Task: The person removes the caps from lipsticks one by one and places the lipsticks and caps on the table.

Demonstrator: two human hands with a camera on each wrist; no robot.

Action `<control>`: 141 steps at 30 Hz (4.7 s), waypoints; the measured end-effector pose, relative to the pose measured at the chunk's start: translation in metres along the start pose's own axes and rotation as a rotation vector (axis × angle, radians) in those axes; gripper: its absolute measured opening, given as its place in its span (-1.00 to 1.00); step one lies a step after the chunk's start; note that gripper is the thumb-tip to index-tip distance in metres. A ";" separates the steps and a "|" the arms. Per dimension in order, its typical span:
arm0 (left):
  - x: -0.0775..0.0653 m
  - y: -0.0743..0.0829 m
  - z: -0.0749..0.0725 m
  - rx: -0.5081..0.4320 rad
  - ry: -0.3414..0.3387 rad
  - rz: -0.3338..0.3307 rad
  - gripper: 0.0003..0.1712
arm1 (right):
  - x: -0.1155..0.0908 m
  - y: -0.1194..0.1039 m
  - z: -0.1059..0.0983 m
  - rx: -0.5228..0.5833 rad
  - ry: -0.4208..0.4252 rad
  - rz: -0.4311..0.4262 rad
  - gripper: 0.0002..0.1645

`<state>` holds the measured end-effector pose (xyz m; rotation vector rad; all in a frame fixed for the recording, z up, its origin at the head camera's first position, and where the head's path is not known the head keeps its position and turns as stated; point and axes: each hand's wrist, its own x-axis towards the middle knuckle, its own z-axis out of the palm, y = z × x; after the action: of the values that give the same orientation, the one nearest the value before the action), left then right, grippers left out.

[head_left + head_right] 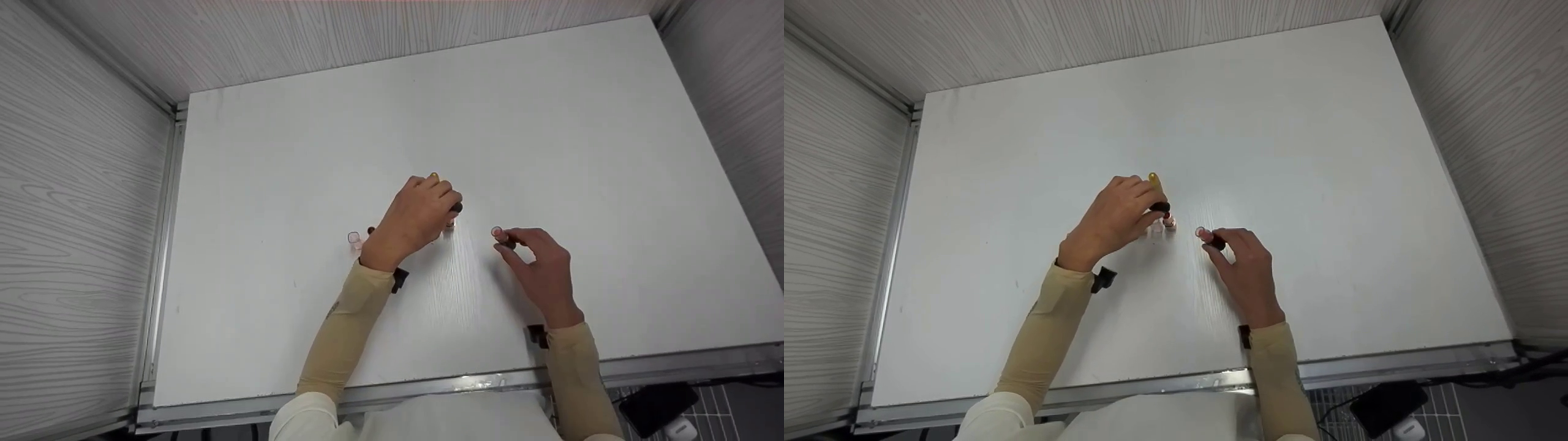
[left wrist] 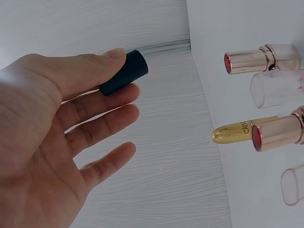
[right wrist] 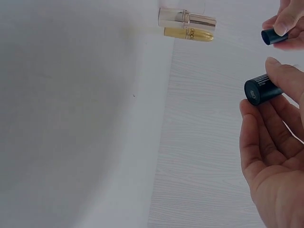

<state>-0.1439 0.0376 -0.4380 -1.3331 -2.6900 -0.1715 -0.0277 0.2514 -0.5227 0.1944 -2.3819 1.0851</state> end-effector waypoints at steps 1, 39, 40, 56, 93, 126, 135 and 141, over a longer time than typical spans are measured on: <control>0.002 0.000 0.001 -0.002 -0.011 0.001 -0.79 | 0.000 0.000 0.000 -0.002 -0.001 0.001 -0.64; 0.042 0.016 0.086 0.066 -0.276 -0.067 -0.59 | 0.000 0.009 -0.002 0.012 -0.005 0.017 -0.67; 0.042 0.016 0.086 0.066 -0.280 -0.067 -0.59 | -0.001 0.009 -0.002 0.006 -0.008 0.021 -0.67; 0.042 0.015 0.099 0.080 -0.314 -0.077 -0.59 | 0.003 0.010 0.001 0.003 -0.012 -0.003 -0.66; 0.007 0.036 0.009 -0.121 0.091 0.156 -0.76 | 0.004 0.002 0.012 -0.024 -0.105 -0.021 -0.67; 0.008 0.038 0.013 -0.119 -0.081 0.168 -0.84 | 0.004 0.000 0.011 -0.015 -0.109 -0.027 -0.63; 0.010 0.032 0.005 -0.112 -0.041 0.153 -0.88 | 0.001 0.004 0.010 -0.053 -0.111 0.025 -0.47; 0.011 0.023 0.002 -0.112 0.019 0.133 -0.85 | -0.002 0.005 0.009 -0.070 -0.127 0.070 -0.42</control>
<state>-0.1324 0.0603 -0.4369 -1.5282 -2.6000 -0.3231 -0.0314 0.2474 -0.5320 0.1608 -2.5533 1.0467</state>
